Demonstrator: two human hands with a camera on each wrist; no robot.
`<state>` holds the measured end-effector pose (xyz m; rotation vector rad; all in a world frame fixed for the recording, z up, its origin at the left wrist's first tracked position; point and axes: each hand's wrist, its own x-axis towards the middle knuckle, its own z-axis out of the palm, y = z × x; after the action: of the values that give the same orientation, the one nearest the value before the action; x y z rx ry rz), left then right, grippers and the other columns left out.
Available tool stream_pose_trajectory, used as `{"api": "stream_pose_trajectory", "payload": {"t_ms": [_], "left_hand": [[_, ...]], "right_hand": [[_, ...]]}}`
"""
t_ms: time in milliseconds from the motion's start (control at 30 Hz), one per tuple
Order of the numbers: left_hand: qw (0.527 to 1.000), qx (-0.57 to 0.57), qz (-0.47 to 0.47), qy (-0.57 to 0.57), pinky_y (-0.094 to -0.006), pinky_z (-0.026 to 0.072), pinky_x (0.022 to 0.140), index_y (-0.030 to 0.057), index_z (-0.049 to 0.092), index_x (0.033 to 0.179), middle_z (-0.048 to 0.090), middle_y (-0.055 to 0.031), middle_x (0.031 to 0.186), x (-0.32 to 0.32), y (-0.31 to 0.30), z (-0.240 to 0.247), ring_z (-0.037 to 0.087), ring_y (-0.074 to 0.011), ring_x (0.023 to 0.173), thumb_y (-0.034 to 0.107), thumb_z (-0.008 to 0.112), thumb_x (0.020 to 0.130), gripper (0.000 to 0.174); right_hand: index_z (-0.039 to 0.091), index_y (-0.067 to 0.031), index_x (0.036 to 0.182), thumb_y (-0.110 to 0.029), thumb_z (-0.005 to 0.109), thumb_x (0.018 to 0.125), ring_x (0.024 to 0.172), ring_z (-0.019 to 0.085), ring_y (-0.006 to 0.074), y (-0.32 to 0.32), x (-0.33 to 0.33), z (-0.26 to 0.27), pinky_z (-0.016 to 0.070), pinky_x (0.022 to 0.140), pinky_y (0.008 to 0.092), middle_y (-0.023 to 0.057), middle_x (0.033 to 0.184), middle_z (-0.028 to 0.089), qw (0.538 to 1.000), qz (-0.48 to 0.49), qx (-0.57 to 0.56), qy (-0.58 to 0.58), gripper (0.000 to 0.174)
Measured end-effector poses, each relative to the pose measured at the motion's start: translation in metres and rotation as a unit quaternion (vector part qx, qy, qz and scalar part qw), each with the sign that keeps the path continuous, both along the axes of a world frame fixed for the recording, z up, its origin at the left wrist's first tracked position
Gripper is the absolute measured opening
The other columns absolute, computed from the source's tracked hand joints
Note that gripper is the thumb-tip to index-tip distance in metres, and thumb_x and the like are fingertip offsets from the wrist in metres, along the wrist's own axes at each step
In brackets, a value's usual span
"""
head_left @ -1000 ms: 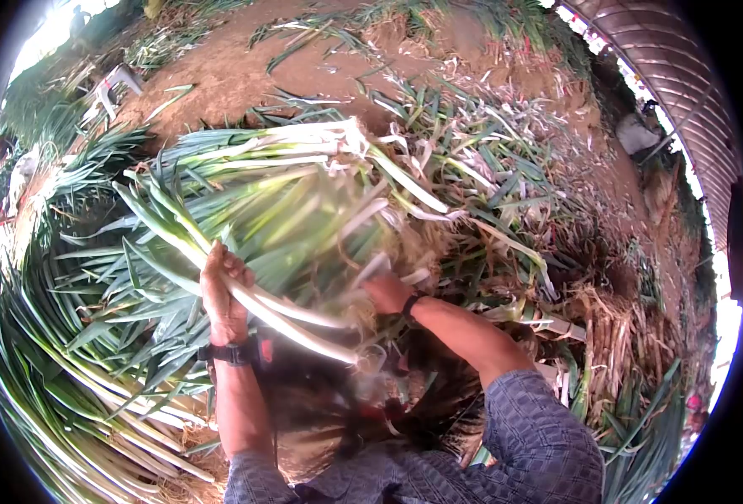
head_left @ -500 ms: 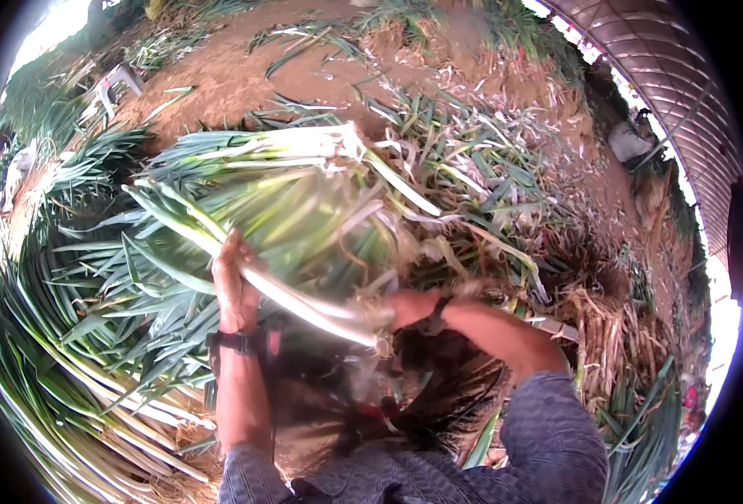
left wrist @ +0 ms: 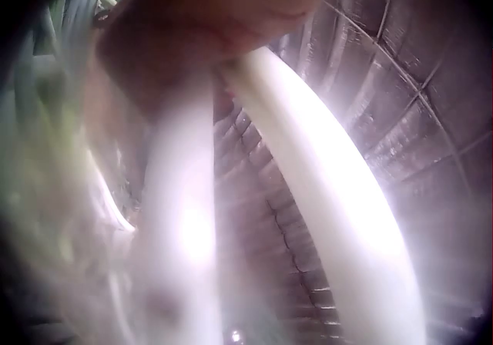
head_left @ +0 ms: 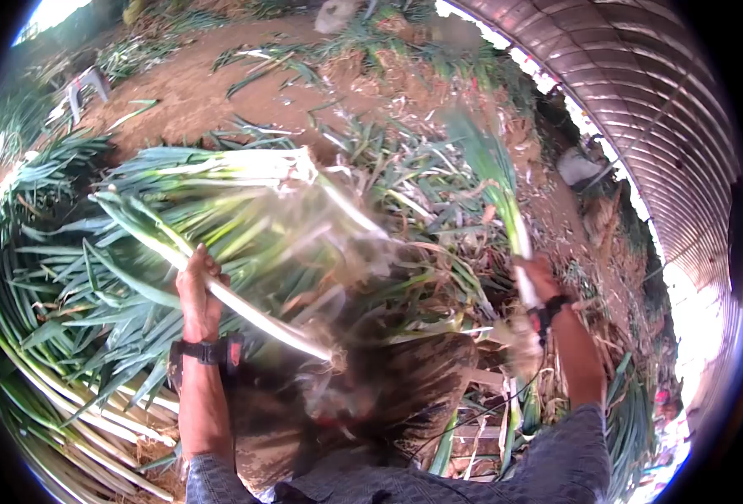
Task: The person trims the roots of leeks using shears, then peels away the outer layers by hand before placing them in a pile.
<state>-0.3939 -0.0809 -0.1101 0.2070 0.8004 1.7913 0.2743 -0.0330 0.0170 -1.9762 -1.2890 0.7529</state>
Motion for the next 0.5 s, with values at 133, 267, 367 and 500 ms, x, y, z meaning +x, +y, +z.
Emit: {"api": "stream_pose_trajectory", "payload": {"t_ms": [133,267,367,500], "left_hand": [[0.999,-0.028,-0.020,0.034,-0.0296,0.0452,0.046,0.0068,0.057,0.089,0.053,-0.0014,0.067,0.017,0.006,-0.013,0.052,-0.0123,0.055,0.015,0.065,0.094,0.012],[0.992,-0.046,-0.048,0.107,-0.0302,0.0454,0.044,0.0041,0.063,0.099,0.055,-0.0011,0.071,0.034,0.009,-0.042,0.052,-0.0128,0.055,0.017,0.062,0.094,0.014],[0.984,-0.077,-0.090,0.134,-0.0313,0.0451,0.040,0.0048,0.063,0.098,0.056,-0.0026,0.068,0.046,0.000,-0.037,0.053,-0.0143,0.050,0.017,0.067,0.092,0.014],[0.980,0.065,-0.155,0.112,-0.0393,0.0588,0.057,0.0001,0.061,0.116,0.066,-0.0103,0.089,0.053,-0.012,-0.080,0.066,-0.0210,0.072,0.031,0.070,0.092,0.040]], "right_hand": [[0.062,-0.0046,0.093,-0.022,0.073,0.091,0.055,0.061,0.0176,-0.004,-0.092,-0.048,0.0518,0.050,0.0317,0.0049,0.070,0.063,0.966,0.014,0.076,0.248,0.021],[0.060,-0.0042,0.097,-0.019,0.070,0.092,0.060,0.063,0.0212,0.011,-0.167,-0.063,0.0543,0.055,0.0343,0.0080,0.074,0.063,0.917,0.031,0.096,0.386,0.018],[0.060,-0.0028,0.101,-0.022,0.070,0.093,0.066,0.065,0.0223,0.004,-0.242,-0.061,0.0574,0.058,0.0372,0.0087,0.081,0.065,0.899,0.097,0.070,0.421,0.023],[0.062,0.0003,0.116,-0.032,0.066,0.095,0.082,0.070,0.0227,-0.010,-0.349,-0.086,0.0609,0.070,0.0362,0.0165,0.100,0.069,0.846,0.168,-0.104,0.496,0.039]]}}
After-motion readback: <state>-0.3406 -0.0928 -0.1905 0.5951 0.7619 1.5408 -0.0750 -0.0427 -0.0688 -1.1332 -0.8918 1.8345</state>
